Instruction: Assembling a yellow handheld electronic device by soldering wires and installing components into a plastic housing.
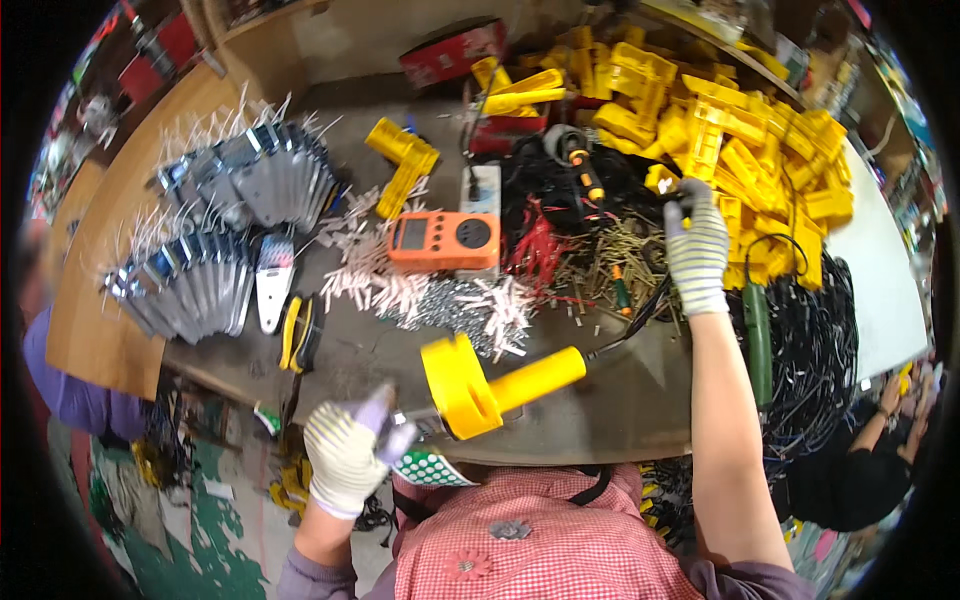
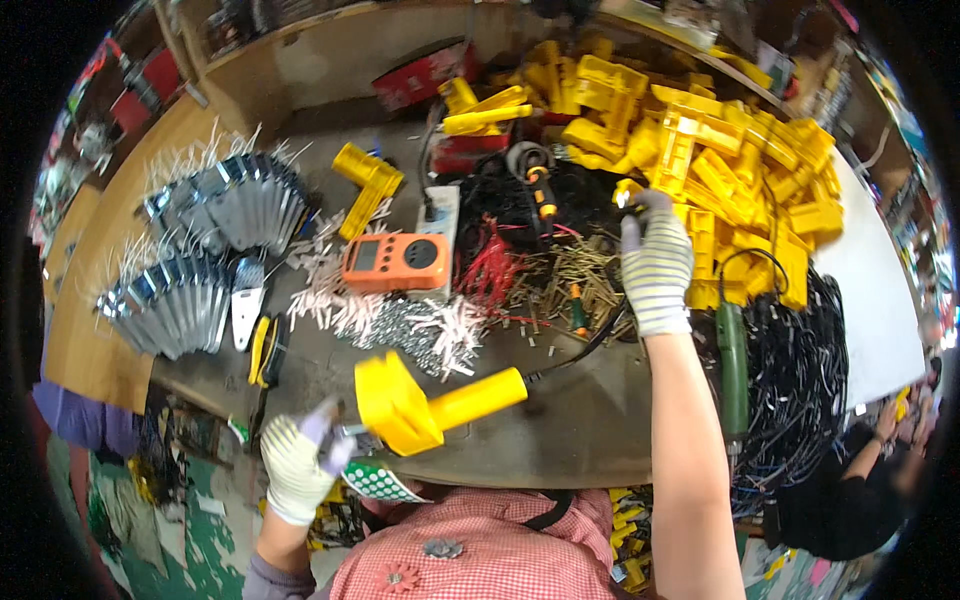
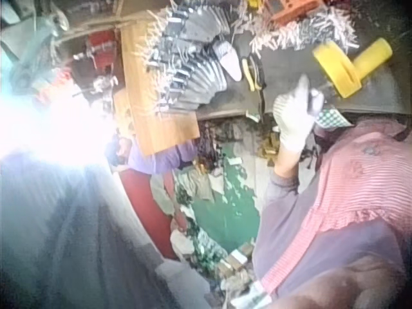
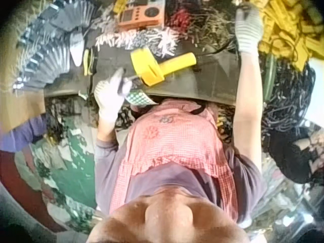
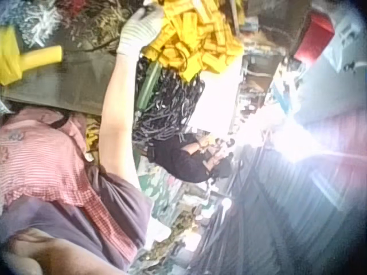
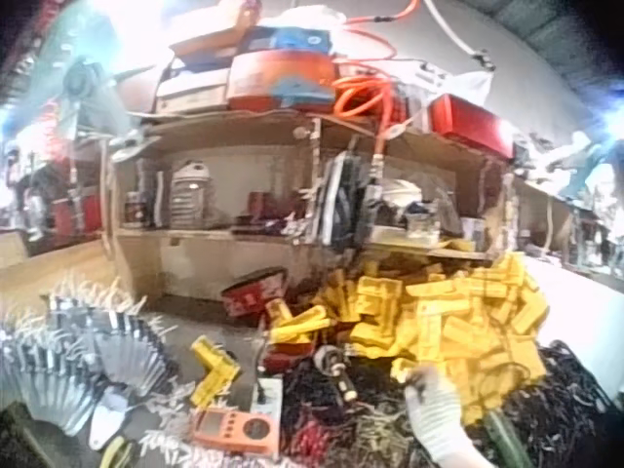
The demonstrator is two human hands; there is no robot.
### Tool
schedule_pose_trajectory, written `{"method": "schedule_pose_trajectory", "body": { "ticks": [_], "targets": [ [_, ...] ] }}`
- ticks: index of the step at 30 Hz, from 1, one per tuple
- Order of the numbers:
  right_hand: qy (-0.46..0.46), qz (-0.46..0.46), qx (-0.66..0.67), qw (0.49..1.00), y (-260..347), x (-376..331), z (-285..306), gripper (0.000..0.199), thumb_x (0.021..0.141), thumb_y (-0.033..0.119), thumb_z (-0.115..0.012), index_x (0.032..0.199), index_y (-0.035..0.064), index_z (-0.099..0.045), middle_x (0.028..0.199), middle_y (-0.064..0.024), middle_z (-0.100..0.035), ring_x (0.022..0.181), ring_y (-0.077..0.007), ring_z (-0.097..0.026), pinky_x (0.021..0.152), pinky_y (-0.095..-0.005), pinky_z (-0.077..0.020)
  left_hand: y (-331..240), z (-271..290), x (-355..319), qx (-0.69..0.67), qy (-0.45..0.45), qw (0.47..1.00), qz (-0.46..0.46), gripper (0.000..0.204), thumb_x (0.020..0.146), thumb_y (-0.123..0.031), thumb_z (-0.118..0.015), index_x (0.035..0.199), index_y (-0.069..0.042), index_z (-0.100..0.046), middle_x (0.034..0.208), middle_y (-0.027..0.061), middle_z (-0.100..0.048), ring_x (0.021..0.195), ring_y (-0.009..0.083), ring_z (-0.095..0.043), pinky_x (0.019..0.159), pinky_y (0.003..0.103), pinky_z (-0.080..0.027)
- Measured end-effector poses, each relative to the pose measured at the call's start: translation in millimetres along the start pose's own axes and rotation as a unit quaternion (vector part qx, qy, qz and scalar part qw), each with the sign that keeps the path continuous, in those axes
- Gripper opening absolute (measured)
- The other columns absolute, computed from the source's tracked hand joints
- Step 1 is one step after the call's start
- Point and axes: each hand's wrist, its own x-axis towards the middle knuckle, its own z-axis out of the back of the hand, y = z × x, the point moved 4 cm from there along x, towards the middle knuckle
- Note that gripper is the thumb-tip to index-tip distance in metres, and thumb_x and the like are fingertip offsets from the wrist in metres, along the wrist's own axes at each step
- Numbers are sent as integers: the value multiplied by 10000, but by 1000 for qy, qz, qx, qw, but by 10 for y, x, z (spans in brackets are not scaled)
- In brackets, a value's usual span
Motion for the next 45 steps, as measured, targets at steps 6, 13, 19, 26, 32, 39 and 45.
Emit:
{"method": "schedule_pose_trajectory", "body": {
  "ticks": [6, 13, 19, 26, 32, 39, 45],
  "targets": [
    [125, 352, 162, 913, 1715, 119, -92, 251, 876, 80, -647, 1126, 93, -620, 908, -137, -694, 865, -346, -671, 776, -434, -527, 297, -198, 19, -27, -78, 996, 24, 236, 815, -224, -740, 1005, -88, -702, 828, 121, -649, 773, 332, -627, 781, 449, -499],
    [363, 338, -29, 868, 2067, 270, -911, 253, 899, 310, -678, 1009, 86, -638, 842, -131, -702, 840, -346, -678, 760, -464, -509, 254, -260, 76, -62, -78, 994, 37, 201, 804, -162, -725, 976, -68, -682, 873, 116, -626, 816, 331, -601, 780, 445, -476],
    [455, 318, -44, 831, 2224, 415, -1039, 204, 859, 259, -707, 915, 63, -715, 842, -135, -719, 845, -328, -689, 801, -416, -527, 285, -266, 45, -81, -69, 993, 58, 180, 810, -157, -706, 953, -48, -691, 868, 123, -641, 807, 335, -614, 802, 458, -483],
    [390, 411, -92, 819, 2346, 165, -1096, 174, 823, 204, -701, 877, 42, -667, 789, -187, -682, 809, -382, -671, 729, -475, -523, 288, -258, 56, -95, -56, 991, 76, 170, 812, -149, -703, 947, -46, -697, 861, 123, -644, 800, 328, -619, 811, 449, -486],
    [315, 434, -102, 838, 2263, 95, -1136, 221, 896, 264, -601, 983, 66, -650, 828, -174, -698, 806, -384, -681, 711, -503, -525, 243, -68, -124, -87, -147, 981, 88, 255, 820, -112, -704, 1071, -75, -689, 982, 111, -639, 912, 309, -597, 817, 419, -488],
    [141, 489, 18, 861, 2517, -267, -262, 371, 789, 188, -749, 1122, 66, -639, 1062, -116, -624, 1009, -340, -584, 881, -447, -471, 79, -291, -1310, -326, -190, 867, 324, 130, 855, -46, -658, 978, -57, -620, 945, 67, -636, 796, 174, -590, 703, 309, -482],
    [394, 352, 298, 795, 2553, -1208, 146, 181, 773, 146, -743, 912, 78, -648, 887, -131, -614, 880, -349, -594, 793, -461, -476, -241, -688, -1268, -638, 16, 607, 474, 298, 893, -204, -730, 1105, -4, -665, 967, 43, -704, 830, 90, -626, 752, 265, -526]
  ]
}}
